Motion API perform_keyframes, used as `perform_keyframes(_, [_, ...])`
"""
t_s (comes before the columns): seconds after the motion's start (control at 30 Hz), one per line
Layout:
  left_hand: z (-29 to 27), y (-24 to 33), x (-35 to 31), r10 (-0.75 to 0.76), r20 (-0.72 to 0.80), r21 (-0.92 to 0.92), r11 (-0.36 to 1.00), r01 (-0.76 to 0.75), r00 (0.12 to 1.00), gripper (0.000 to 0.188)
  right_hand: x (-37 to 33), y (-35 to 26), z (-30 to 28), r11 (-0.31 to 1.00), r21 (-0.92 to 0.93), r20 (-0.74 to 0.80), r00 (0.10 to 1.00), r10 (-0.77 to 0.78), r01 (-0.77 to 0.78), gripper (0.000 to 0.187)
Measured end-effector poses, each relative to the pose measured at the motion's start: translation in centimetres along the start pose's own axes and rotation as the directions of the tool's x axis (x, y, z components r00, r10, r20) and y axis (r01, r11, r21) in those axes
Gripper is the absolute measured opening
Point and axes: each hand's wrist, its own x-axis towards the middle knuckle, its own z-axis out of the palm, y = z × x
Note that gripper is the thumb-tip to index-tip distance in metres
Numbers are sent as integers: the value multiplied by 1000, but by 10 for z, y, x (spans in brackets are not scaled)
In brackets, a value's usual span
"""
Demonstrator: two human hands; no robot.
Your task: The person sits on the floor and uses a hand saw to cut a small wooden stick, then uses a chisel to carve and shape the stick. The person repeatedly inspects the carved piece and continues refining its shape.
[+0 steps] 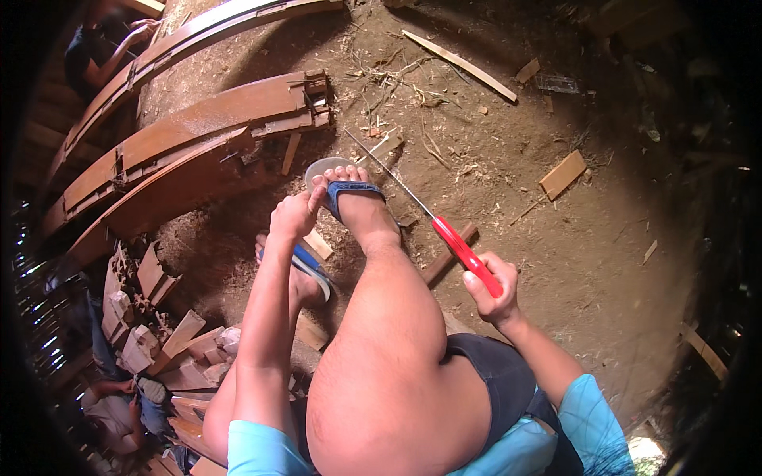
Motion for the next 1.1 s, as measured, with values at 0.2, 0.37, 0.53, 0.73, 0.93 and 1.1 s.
perform_keyframes(0.2, [-5, 5, -6, -24, 1, 31, 999, 24, 1000, 81, -4, -6, -4, 997, -58, 25, 999, -49, 50, 16])
perform_keyframes(0.37, [-4, 6, -1, -1, -45, 33, 999, 3, 999, 81, -9, -3, -11, 998, -46, 60, 997, -51, 53, 16])
perform_keyframes(0.53, [2, 8, -6, -37, -47, 57, 998, 40, 998, 79, -5, -20, -4, 994, -40, 29, 995, -98, 99, 15])
perform_keyframes(0.73, [-2, 9, -9, -54, -29, 95, 994, 57, 998, 79, -14, 6, -11, 995, -29, 84, 992, -93, 96, 17])
perform_keyframes(0.93, [4, 8, -5, -76, -53, 119, 989, 82, 996, 85, -14, -10, -25, 999, -33, 28, 999, -31, 32, 20])
perform_keyframes(1.1, [-4, 14, -7, -45, -108, 77, 996, 54, 993, 82, -15, -4, -25, 1000, 15, 25, 1000, -10, 10, 22])
